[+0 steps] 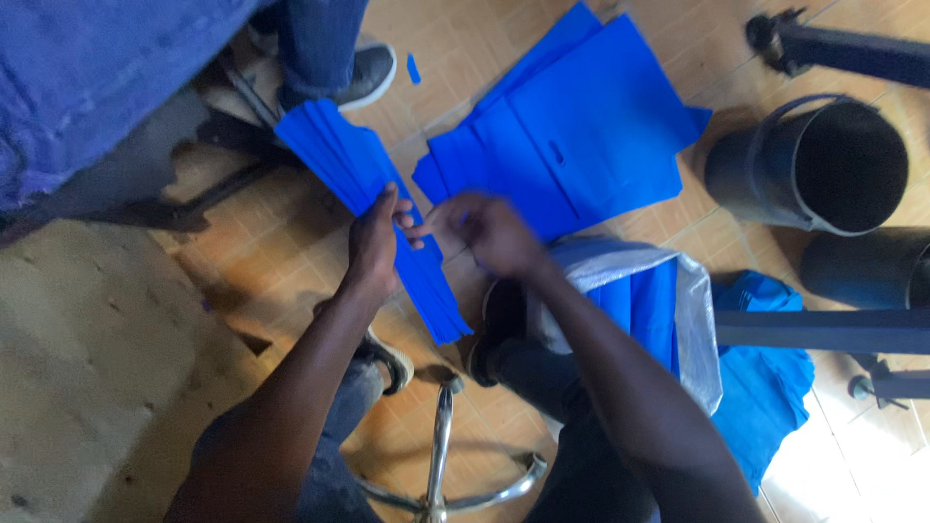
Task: The person repeatedly folds blue fabric pieces by hand, stacking them into a neat pile on the floor. The person handles each piece individually, folding it in half and adding it to the growing stack.
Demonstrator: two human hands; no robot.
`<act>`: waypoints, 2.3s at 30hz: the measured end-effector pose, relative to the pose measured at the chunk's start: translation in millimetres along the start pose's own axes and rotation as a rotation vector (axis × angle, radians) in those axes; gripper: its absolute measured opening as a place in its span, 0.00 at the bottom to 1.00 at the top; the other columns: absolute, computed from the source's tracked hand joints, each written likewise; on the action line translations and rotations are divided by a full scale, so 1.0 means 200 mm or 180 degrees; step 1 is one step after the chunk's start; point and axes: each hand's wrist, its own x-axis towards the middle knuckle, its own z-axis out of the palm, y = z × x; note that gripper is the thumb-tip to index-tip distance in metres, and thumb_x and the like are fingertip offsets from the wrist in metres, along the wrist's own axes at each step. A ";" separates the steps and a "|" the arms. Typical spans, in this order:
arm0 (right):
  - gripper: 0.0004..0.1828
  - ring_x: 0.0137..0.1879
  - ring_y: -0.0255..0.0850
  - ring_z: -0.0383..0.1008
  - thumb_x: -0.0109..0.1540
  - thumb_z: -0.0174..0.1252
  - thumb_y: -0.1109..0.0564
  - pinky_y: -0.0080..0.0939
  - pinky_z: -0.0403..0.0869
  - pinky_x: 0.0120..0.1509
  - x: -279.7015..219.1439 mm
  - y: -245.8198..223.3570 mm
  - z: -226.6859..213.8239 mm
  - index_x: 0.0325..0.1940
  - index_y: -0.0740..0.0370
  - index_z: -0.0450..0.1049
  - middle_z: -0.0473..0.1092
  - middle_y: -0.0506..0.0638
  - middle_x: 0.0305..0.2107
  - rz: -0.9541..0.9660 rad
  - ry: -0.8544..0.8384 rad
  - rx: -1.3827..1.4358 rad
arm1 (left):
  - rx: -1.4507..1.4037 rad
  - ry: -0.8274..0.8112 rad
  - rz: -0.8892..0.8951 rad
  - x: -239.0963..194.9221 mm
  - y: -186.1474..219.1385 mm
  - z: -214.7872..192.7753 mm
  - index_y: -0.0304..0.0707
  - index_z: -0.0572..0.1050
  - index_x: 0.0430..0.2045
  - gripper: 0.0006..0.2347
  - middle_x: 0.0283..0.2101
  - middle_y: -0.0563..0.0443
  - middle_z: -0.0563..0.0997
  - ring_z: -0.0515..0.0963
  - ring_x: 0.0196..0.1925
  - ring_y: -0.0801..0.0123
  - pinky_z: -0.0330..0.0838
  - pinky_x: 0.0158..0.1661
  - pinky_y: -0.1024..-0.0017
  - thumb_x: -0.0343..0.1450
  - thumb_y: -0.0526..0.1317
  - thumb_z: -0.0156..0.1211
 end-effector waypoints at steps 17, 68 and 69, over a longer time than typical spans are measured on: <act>0.21 0.66 0.60 0.72 0.67 0.47 0.55 0.59 0.78 0.65 0.05 2.14 0.14 0.64 0.64 0.67 0.64 0.61 0.62 0.3099 0.0244 -0.2080 | -0.0614 0.0230 -0.0482 -0.03 0.02 -0.13 0.33 0.75 0.32 0.15 0.22 0.52 0.68 0.74 0.17 0.62 0.71 0.19 0.65 0.75 0.48 0.64; 0.09 0.47 0.63 0.77 0.64 0.62 0.50 0.62 0.73 0.48 -0.02 0.32 0.00 0.36 0.55 0.73 0.75 0.60 0.34 0.0826 0.0492 -0.1991 | -0.0445 -0.1019 -0.0491 0.02 -0.09 0.09 0.28 0.76 0.56 0.25 0.51 0.33 0.84 0.86 0.51 0.51 0.82 0.53 0.56 0.74 0.53 0.60; 0.08 0.47 0.62 0.78 0.62 0.64 0.49 0.61 0.74 0.48 -0.06 0.23 0.06 0.36 0.53 0.74 0.76 0.59 0.33 0.0910 0.0463 -0.1849 | -0.0632 -0.1057 -0.0521 0.01 -0.11 0.10 0.26 0.75 0.56 0.26 0.49 0.33 0.84 0.87 0.49 0.53 0.82 0.52 0.57 0.73 0.52 0.61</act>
